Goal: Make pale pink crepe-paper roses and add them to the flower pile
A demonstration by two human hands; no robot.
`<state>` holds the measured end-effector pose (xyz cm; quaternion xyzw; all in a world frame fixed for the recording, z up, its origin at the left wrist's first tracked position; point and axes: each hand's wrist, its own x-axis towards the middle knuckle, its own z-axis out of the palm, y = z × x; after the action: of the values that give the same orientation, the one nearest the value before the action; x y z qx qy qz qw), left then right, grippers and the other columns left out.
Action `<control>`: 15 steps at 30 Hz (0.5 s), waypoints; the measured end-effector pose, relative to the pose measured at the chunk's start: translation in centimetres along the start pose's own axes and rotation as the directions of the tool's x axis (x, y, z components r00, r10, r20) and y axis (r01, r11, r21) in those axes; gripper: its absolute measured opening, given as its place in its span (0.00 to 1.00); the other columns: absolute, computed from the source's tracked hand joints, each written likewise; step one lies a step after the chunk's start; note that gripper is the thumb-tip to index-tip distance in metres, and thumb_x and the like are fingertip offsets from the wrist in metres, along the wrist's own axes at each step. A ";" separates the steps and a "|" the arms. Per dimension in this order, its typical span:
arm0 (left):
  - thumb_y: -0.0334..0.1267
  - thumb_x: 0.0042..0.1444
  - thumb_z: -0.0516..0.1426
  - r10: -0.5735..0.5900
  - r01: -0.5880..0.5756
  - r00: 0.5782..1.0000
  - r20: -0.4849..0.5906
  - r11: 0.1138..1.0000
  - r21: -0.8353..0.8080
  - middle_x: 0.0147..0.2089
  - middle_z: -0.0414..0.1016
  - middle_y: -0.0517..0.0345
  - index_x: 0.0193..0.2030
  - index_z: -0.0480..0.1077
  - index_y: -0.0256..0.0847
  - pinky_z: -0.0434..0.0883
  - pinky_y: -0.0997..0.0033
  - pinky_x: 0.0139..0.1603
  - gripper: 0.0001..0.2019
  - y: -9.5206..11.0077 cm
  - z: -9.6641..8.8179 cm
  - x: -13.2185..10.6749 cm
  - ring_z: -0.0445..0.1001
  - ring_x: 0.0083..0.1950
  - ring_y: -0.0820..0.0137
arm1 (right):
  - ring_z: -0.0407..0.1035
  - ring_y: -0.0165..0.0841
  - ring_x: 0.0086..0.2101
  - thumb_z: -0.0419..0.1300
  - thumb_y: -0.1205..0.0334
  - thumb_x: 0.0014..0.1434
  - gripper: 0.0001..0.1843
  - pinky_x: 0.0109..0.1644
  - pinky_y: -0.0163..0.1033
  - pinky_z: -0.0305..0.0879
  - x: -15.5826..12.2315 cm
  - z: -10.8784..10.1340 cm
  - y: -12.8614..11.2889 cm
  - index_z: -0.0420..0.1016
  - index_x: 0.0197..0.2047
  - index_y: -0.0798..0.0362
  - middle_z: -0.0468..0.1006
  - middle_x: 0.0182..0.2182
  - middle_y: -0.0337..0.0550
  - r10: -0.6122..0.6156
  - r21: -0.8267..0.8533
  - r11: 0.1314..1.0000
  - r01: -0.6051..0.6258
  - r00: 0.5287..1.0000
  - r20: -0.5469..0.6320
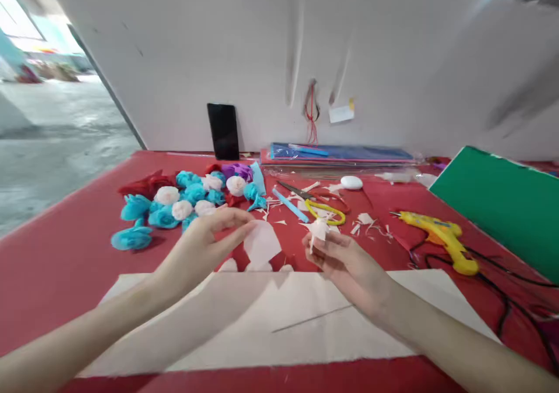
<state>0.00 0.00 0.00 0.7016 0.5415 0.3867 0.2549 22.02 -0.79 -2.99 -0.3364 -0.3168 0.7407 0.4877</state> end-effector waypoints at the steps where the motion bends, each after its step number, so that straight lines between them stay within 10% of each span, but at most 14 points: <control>1: 0.46 0.53 0.55 0.000 0.000 1.000 0.005 1.000 -0.011 0.29 0.78 0.60 0.27 0.73 0.43 0.71 0.71 0.31 0.11 0.5 0.0 0.1 0.75 0.30 0.66 | 0.72 0.22 0.29 0.75 0.64 0.42 0.08 0.36 0.24 0.69 -0.3 0.3 -0.4 0.83 0.28 0.53 0.80 0.27 0.36 -0.011 -0.007 1.000 0.011 1.000 0.007; 10: 0.36 0.56 0.55 0.328 -0.328 0.943 -0.062 0.945 0.009 0.30 0.77 0.67 0.32 0.75 0.47 0.69 0.77 0.29 0.07 6.6 0.7 1.0 0.72 0.30 0.71 | 0.70 0.21 0.30 0.70 0.62 0.52 0.02 0.40 0.22 0.68 -2.6 1.9 -3.9 0.83 0.28 0.48 0.79 0.26 0.33 -0.211 -0.147 0.960 0.239 0.961 0.180; 15: 0.32 0.55 0.55 0.513 -0.502 0.846 -0.142 0.858 0.112 0.25 0.74 0.71 0.30 0.74 0.45 0.63 0.64 0.61 0.07 8.4 1.0 1.7 0.69 0.27 0.75 | 0.70 0.24 0.35 0.68 0.58 0.54 0.03 0.43 0.26 0.69 -3.4 2.2 -5.2 0.84 0.30 0.44 0.79 0.31 0.34 -0.351 -0.319 0.859 0.401 0.914 0.204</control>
<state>5.77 -0.68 6.41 0.7934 0.3695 0.4782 0.0724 23.92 -2.60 3.06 -0.2977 -0.5376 0.5831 0.5313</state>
